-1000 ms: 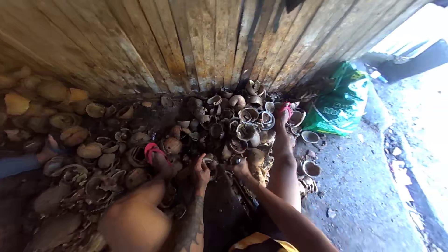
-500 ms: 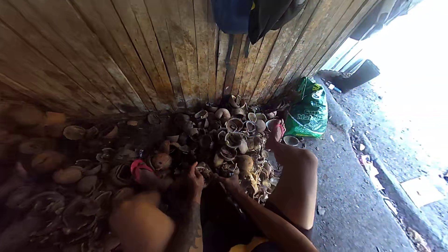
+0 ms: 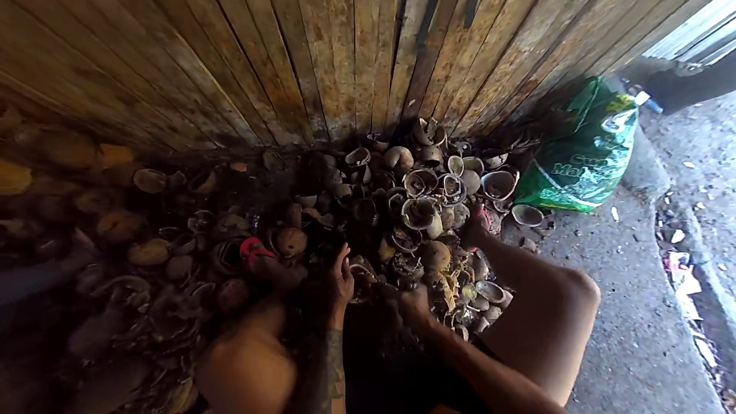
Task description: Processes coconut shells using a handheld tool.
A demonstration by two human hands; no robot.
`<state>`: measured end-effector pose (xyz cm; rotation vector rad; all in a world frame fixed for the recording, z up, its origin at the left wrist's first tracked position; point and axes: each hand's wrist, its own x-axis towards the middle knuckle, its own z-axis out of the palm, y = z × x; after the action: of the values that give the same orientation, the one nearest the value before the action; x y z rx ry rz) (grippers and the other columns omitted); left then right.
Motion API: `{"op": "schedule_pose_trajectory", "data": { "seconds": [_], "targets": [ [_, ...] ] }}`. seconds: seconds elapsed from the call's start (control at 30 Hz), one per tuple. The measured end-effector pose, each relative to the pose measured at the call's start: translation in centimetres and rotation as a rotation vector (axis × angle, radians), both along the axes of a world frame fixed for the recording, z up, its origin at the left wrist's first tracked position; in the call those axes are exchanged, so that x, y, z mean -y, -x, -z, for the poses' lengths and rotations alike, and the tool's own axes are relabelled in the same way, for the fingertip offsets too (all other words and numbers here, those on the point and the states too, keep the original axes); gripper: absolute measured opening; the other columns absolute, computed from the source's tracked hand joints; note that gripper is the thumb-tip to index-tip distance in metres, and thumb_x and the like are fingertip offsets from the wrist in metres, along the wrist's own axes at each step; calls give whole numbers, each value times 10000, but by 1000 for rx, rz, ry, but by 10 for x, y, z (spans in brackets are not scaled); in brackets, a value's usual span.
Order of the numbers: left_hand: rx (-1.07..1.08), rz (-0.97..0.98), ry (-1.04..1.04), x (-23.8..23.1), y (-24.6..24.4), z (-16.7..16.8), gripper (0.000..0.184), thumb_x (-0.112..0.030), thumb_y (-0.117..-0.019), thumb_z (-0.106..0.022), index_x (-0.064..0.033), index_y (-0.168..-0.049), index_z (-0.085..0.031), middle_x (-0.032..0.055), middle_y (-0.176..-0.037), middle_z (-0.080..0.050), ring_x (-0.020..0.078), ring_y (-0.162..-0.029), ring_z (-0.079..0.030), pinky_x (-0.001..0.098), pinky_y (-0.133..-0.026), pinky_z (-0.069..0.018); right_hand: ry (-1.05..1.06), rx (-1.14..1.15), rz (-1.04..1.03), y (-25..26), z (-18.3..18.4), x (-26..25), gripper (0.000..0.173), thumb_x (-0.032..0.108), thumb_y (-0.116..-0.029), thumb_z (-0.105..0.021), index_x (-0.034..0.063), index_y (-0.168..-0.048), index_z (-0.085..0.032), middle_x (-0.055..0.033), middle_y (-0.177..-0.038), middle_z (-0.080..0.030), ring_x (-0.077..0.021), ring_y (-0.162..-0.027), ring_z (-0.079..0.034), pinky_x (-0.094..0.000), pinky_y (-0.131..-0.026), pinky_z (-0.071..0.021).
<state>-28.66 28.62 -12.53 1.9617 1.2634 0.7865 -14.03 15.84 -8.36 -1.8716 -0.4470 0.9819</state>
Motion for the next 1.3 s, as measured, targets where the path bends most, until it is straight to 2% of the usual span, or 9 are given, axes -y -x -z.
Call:
{"op": "schedule_pose_trajectory", "data": {
  "seconds": [0.13, 0.23, 0.4, 0.57, 0.67, 0.77, 0.9, 1.13, 1.3],
  "targets": [
    [39, 19, 60, 2, -3, 1, 398, -75, -1056, -421, -4, -1414, -580, 138, -1338, -675, 254, -1310, -600, 452, -1164, -421, 38, 61, -441, -64, -1, -60, 510, 127, -627, -919, 5, -1045, -653, -77, -879, -667, -161, -788, -643, -380, -757, -569],
    [11, -9, 103, 5, -2, -2, 399, -113, -1070, -432, -14, -1434, -562, 149, -1376, -647, 239, -1331, -582, 429, -1169, -423, 85, 117, -510, -64, -7, -67, 589, 173, -626, -936, 12, -1115, -650, -119, -951, -686, -218, -858, -665, -446, -806, -569],
    [129, -250, -5, 26, 5, -13, 352, -135, -1045, -501, 54, -1312, -630, 201, -1277, -686, 248, -1224, -653, 393, -1096, -492, 17, -121, -64, -5, -13, 5, 302, 126, -768, -862, 14, -953, -651, -57, -757, -629, -139, -638, -589, -343, -616, -527],
    [-34, -131, -3, 44, -1, -6, 387, -214, -1016, -512, 2, -1289, -679, 177, -1367, -651, 334, -1360, -553, 513, -1208, -349, 105, -313, 262, 30, -26, 12, 231, 20, -808, -820, 31, -852, -593, -43, -670, -550, -126, -520, -485, -310, -480, -437],
    [-3, -137, -79, 34, -4, 5, 325, -137, -1011, -490, -21, -1192, -733, 144, -1299, -697, 319, -1322, -593, 555, -1211, -332, 113, -163, -67, -20, -19, -22, 274, 9, -715, -823, 19, -888, -611, -45, -688, -570, -142, -549, -525, -342, -509, -477],
    [-12, -142, -73, 34, -7, 6, 317, -105, -1007, -488, -23, -1187, -735, 145, -1302, -696, 313, -1321, -596, 558, -1211, -328, 116, 59, -599, -61, -22, -70, 426, 82, -681, -883, 9, -1032, -652, -86, -876, -645, -184, -784, -623, -404, -744, -551],
    [-24, -133, -23, 37, -4, -2, 346, -128, -1034, -481, -1, -1282, -685, 163, -1343, -670, 302, -1336, -582, 515, -1204, -363, 88, 293, -984, -14, -58, -89, 499, 267, -801, -819, 85, -1240, -666, -152, -1108, -708, -311, -1021, -687, -562, -897, -550],
    [51, -152, -71, 36, -6, -1, 363, -161, -1022, -482, -7, -1268, -700, 169, -1280, -700, 287, -1258, -637, 515, -1160, -403, -156, 15, -61, 19, -57, 25, 259, 19, -774, -742, 28, -989, -597, -11, -749, -616, -88, -629, -600, -275, -580, -536],
    [105, -131, -12, 56, -25, -25, 381, -144, -1014, -485, 18, -1304, -671, 180, -1358, -658, 315, -1350, -567, 481, -1209, -360, -75, 21, 38, 24, -62, 14, 250, -1, -754, -749, 55, -923, -572, 5, -707, -557, -70, -594, -539, -239, -558, -484]
  ]
}}
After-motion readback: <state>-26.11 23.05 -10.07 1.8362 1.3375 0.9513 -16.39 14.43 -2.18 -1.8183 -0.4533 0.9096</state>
